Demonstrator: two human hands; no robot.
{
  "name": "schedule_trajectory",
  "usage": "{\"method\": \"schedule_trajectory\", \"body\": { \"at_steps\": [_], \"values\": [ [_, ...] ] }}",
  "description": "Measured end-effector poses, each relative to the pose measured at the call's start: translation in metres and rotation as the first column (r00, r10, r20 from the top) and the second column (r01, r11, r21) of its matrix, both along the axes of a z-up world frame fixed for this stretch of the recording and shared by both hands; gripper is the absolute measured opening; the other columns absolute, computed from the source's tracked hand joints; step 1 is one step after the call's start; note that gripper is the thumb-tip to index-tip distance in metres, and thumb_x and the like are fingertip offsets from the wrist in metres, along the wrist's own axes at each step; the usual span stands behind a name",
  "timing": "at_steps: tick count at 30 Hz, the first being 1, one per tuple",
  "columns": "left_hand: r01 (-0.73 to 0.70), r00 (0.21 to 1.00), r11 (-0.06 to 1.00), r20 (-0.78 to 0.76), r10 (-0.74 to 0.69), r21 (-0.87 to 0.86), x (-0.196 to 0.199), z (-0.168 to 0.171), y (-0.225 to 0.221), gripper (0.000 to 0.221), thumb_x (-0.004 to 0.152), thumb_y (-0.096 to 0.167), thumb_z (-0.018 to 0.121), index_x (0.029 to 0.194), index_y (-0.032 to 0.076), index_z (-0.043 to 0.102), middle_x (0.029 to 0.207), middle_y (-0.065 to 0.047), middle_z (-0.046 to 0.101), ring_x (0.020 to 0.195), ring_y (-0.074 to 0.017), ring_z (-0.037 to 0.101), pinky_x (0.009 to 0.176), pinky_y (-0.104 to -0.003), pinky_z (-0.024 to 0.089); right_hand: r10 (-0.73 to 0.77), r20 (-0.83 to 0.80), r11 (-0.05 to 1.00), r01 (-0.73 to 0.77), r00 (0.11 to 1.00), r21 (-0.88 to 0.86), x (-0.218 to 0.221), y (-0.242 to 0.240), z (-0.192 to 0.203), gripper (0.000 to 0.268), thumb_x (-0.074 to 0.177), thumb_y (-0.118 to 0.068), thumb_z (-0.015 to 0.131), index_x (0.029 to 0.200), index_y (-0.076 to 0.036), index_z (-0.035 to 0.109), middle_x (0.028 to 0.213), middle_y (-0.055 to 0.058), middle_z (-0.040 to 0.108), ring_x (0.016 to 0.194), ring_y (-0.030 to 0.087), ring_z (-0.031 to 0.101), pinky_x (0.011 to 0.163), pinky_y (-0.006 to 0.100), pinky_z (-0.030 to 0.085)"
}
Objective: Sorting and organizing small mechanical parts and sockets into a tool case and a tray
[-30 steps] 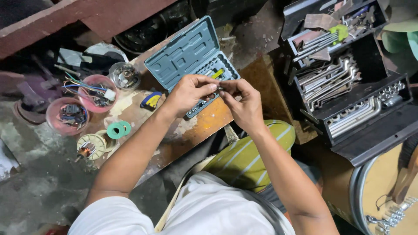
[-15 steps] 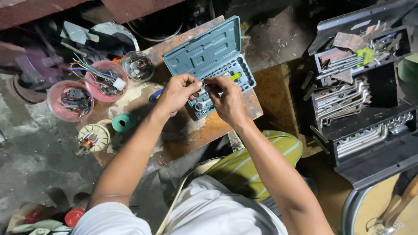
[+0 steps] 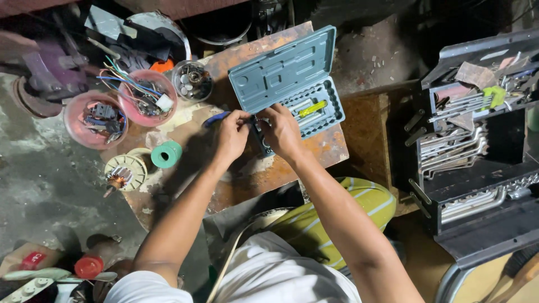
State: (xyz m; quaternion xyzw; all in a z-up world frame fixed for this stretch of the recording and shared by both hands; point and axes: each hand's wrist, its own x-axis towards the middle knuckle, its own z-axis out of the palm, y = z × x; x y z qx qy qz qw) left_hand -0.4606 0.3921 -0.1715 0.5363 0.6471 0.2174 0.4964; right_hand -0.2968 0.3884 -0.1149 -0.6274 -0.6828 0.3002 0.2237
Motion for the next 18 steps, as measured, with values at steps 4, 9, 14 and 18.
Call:
{"method": "schedule_trajectory", "body": {
  "at_steps": [4,9,14,18],
  "values": [
    [-0.010,0.999,0.999,-0.050,0.009,-0.033,0.003,0.003,-0.001,0.021,0.088,0.014,0.071,0.108,0.022,0.074,0.099,-0.004,0.078,0.103,-0.0270,0.074,0.088,-0.041,0.058,0.057,0.097,0.997,-0.061,0.994,0.039,-0.009,0.006,-0.006,0.010,0.088,-0.019,0.072,0.097,-0.016,0.072,0.091,0.010,0.059,0.088,0.036,0.064,0.077,0.046,0.052],
    [-0.040,0.996,0.999,-0.082,0.037,-0.035,0.006,-0.011,-0.001,0.018,0.089,0.016,0.072,0.107,0.021,0.073,0.100,-0.006,0.078,0.105,-0.0297,0.073,0.091,-0.044,0.057,0.103,0.205,0.990,-0.120,0.973,0.073,-0.012,0.010,-0.016,0.011,0.090,-0.023,0.070,0.098,-0.015,0.069,0.092,0.011,0.056,0.089,0.037,0.061,0.079,0.048,0.051],
    [-0.032,0.995,0.999,-0.092,0.028,-0.036,0.005,-0.019,0.000,0.020,0.091,0.013,0.069,0.109,0.021,0.072,0.100,-0.007,0.077,0.105,-0.0300,0.073,0.092,-0.044,0.057,0.140,0.294,0.982,-0.171,0.945,0.082,-0.011,0.012,-0.033,0.011,0.089,-0.025,0.068,0.097,-0.018,0.067,0.093,0.007,0.054,0.089,0.033,0.059,0.080,0.044,0.049],
    [-0.026,0.994,0.999,-0.103,0.023,-0.029,0.003,-0.011,-0.001,0.018,0.092,0.012,0.066,0.108,0.019,0.071,0.100,-0.009,0.077,0.105,-0.0320,0.072,0.092,-0.046,0.057,0.156,0.345,0.975,-0.200,0.926,0.096,-0.012,0.013,-0.040,0.008,0.089,-0.023,0.062,0.096,-0.019,0.066,0.091,0.005,0.053,0.085,0.030,0.057,0.077,0.041,0.048]
  ]
}}
